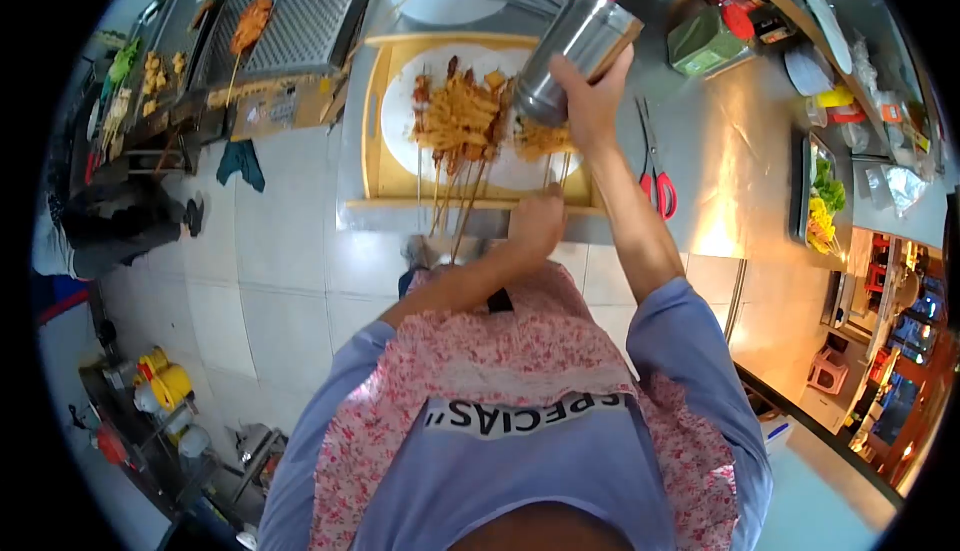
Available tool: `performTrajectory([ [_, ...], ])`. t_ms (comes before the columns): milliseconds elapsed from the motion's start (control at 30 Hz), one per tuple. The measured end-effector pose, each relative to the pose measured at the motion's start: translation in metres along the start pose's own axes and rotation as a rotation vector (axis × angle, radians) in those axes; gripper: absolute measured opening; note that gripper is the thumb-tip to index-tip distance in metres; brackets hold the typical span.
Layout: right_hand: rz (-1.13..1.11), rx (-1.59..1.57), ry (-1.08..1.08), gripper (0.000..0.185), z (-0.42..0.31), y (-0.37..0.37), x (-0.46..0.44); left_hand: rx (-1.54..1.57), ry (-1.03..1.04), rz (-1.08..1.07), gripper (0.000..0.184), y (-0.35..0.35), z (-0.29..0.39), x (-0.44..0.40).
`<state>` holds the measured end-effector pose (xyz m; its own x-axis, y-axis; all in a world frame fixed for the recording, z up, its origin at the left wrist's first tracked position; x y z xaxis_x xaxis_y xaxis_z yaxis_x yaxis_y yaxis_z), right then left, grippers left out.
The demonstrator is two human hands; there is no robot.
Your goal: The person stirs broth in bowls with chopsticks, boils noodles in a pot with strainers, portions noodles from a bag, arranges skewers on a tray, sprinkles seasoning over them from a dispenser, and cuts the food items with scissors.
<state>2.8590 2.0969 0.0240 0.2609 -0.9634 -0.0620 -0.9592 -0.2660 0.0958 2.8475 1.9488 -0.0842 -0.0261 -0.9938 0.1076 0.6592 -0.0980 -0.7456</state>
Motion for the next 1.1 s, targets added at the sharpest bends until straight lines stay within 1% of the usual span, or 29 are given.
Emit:
performTrajectory([
  [67,-0.051,0.158,0.030,0.084,0.009,-0.006,-0.003,0.061,0.002,0.037,0.016,0.004,0.000,0.010],
  [167,0.020,0.055,-0.065,0.082,-0.002,-0.015,-0.024,0.139,0.030,0.131,0.012,-0.014,-0.001,-0.008],
  [233,0.064,-0.011,-0.053,0.081,0.005,-0.023,-0.006,0.209,-0.004,0.145,0.011,-0.013,0.000,0.013],
  [333,0.144,0.060,-0.086,0.076,-0.007,-0.034,-0.018,0.274,0.072,0.210,0.013,-0.044,0.002,-0.004],
  [367,0.203,-0.069,-0.102,0.057,-0.017,-0.034,-0.021,0.315,0.085,0.233,0.014,-0.055,0.002,-0.002],
  [400,0.192,-0.276,-0.112,0.054,-0.026,-0.033,-0.026,0.355,0.088,0.245,0.016,-0.063,0.000,0.006],
  [467,0.229,-0.252,-0.126,0.049,-0.035,-0.040,-0.043,0.468,0.039,0.262,0.014,-0.087,-0.006,0.014],
  [500,0.193,-0.262,-0.164,0.047,-0.048,-0.038,-0.045,0.525,0.027,0.273,0.014,-0.098,-0.009,0.013],
  [600,0.155,-0.421,-0.244,0.051,-0.072,-0.034,-0.045,0.938,-0.033,0.219,0.012,-0.113,-0.018,0.020],
  [633,0.173,-0.382,-0.249,0.054,-0.070,-0.032,-0.046,1.104,-0.083,0.170,0.013,-0.114,-0.019,0.023],
  [733,0.199,0.033,-0.274,0.061,-0.045,-0.029,-0.055,1.325,-0.283,0.216,0.014,-0.086,-0.030,0.026],
  [767,0.187,-0.192,-0.196,0.066,-0.053,-0.020,-0.045,1.356,-0.307,0.139,0.014,-0.076,-0.043,0.021],
  [800,0.203,-0.326,-0.241,0.067,-0.051,-0.019,-0.043,1.391,-0.347,0.063,0.014,-0.067,-0.055,0.022],
  [833,0.206,-0.249,-0.205,0.068,-0.045,-0.015,-0.044,1.425,-0.404,-0.020,0.014,-0.053,-0.066,0.030],
  [900,0.140,-0.058,-0.145,0.069,-0.028,-0.006,-0.037,1.379,-0.424,0.064,0.014,-0.046,-0.062,0.037],
  [933,0.056,0.060,-0.145,0.069,-0.024,-0.002,-0.040,1.351,-0.408,0.103,0.013,-0.048,-0.060,0.031],
  [967,0.089,0.045,-0.177,0.080,-0.025,0.001,-0.040,1.292,-0.374,0.099,0.013,-0.053,-0.062,0.022],
  [1033,0.070,-0.069,-0.154,0.083,-0.025,0.007,-0.050,1.196,-0.368,0.102,0.012,-0.048,-0.061,0.030],
  [1067,0.081,-0.134,-0.114,0.084,-0.017,0.010,-0.041,1.213,-0.373,0.118,0.011,-0.039,-0.062,0.043],
  [1100,0.061,0.157,-0.085,0.086,-0.007,0.010,-0.052,1.216,-0.353,0.127,0.011,-0.033,-0.065,0.043],
])
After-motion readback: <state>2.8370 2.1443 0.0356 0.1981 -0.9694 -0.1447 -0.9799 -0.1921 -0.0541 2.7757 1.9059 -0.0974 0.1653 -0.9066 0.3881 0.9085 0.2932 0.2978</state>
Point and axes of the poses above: each hand's wrist, its own x-axis away from the middle knuckle, its own y-axis out of the palm, z = x × y, the point moved 2 cm from there along -x, towards the middle knuckle, and after that the axes turned 10 degrees about y, right-handed, at the moved point
